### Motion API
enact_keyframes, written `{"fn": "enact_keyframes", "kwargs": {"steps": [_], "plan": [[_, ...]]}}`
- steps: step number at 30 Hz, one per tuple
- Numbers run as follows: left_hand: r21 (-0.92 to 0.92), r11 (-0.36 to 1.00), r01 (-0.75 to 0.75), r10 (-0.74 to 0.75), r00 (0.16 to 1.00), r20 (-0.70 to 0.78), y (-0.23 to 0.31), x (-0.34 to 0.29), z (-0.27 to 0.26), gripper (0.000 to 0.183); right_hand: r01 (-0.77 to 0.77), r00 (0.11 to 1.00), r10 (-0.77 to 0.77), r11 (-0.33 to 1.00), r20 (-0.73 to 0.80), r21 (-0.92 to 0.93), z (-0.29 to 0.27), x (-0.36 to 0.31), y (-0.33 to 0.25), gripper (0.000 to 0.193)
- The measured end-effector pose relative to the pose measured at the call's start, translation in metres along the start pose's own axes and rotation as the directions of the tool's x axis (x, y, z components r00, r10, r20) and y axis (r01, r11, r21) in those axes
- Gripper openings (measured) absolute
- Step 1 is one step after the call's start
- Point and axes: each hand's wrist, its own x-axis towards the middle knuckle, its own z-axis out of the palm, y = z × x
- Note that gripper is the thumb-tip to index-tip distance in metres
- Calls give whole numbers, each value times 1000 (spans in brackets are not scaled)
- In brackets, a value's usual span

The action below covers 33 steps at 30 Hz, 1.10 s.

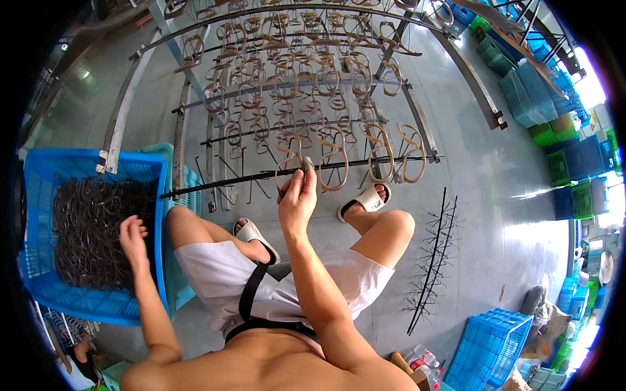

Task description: The person repeatedly picks up metal hangers from a blue basket and attaches them to a horizontal metal rod on a rack. The person works continuously, filling the rack with hangers.

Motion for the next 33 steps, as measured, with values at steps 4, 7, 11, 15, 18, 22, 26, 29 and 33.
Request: {"fn": "enact_keyframes", "kwargs": {"steps": [4, 7, 11, 15, 18, 22, 26, 29, 33], "plan": [[788, 612, 73, -71, 997, -37, -84, 51, -57, 37, -7, 999, 5, 998, 36, 60, 5, 0, 1, 29], [938, 302, 172, -335, 940, -65, -141, 53, -70, 54, -28, 998, 22, 993, 54, 117, 11, -2, 2, 30], [885, 423, 196, -391, 920, -17, -194, 43, -70, 44, -21, 997, 14, 995, 69, 101, 11, -2, 10, 30], [864, 500, 60, -255, 964, 80, -198, 36, -73, 32, -21, 995, 16, 999, 103, 47, 12, -6, 5, 30], [774, 633, -13, -143, 981, 133, -215, 46, -67, 25, 18, 994, -16, 1000, 109, -10, 9, -5, 3, 29], [726, 687, -43, -130, 975, 181, -161, 34, -39, 22, 12, 991, -12, 1000, 135, -5, -4, 1, -1, 27], [719, 693, -44, -111, 980, 167, -162, 29, -44, 22, 14, 980, -8, 1000, 197, -28, -8, 1, -7, 30], [714, 699, -45, -112, 979, 171, -146, 24, -40, 21, 23, 982, -23, 1000, 186, 2, -7, 0, 3, 31], [796, 598, -95, -109, 974, 198, -165, 35, -42, 23, 23, 989, -25, 1000, 149, 15, 0, -5, 3, 31]]}}
